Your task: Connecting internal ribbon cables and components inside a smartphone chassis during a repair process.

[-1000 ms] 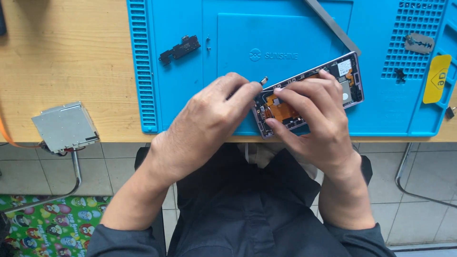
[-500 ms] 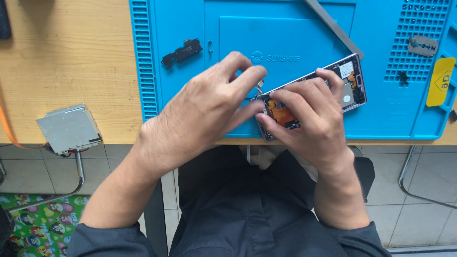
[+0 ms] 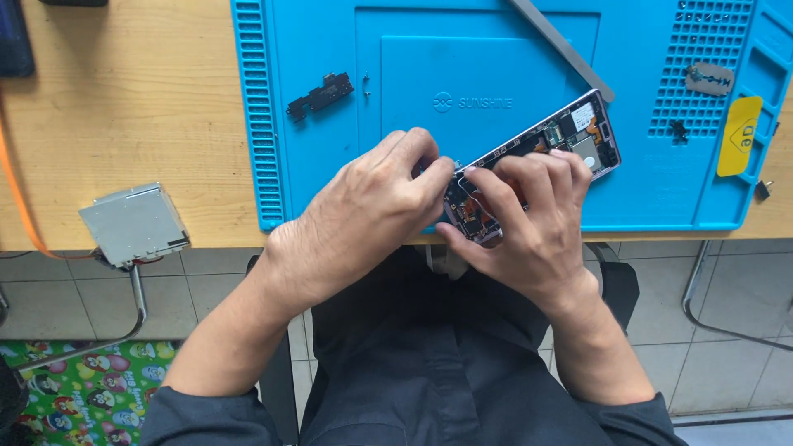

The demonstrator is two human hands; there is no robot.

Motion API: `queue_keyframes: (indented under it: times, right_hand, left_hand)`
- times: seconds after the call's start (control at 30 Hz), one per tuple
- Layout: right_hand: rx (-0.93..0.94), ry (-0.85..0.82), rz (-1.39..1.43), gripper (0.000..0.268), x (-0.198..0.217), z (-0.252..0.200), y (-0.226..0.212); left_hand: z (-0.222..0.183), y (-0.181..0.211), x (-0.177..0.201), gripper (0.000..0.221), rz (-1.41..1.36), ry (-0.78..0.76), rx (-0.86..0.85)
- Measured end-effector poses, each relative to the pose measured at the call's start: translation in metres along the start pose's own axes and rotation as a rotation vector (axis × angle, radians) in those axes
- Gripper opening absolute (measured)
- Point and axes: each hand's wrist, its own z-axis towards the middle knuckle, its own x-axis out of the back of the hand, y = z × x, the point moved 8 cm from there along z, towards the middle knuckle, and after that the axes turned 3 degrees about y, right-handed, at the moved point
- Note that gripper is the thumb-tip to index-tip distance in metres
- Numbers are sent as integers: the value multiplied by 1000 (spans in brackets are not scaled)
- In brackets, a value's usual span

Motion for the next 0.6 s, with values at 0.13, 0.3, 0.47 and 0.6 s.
queue_keyframes:
  times: [0.13, 0.3, 0.47, 0.6]
  right_hand:
    - [-21, 15, 16, 53, 2, -11, 4]
    - [3, -40, 176, 58, 3, -11, 8]
    - [16, -55, 231, 55, 5, -12, 12]
    - [-7, -63, 274, 51, 6, -16, 16]
  left_hand:
    - [11, -9, 4, 8, -153, -84, -30]
    - [19, -28, -6, 18, -483, -375, 59]
    - [27, -27, -8, 19, -460, -387, 61]
    - [28, -21, -15, 12, -375, -336, 50]
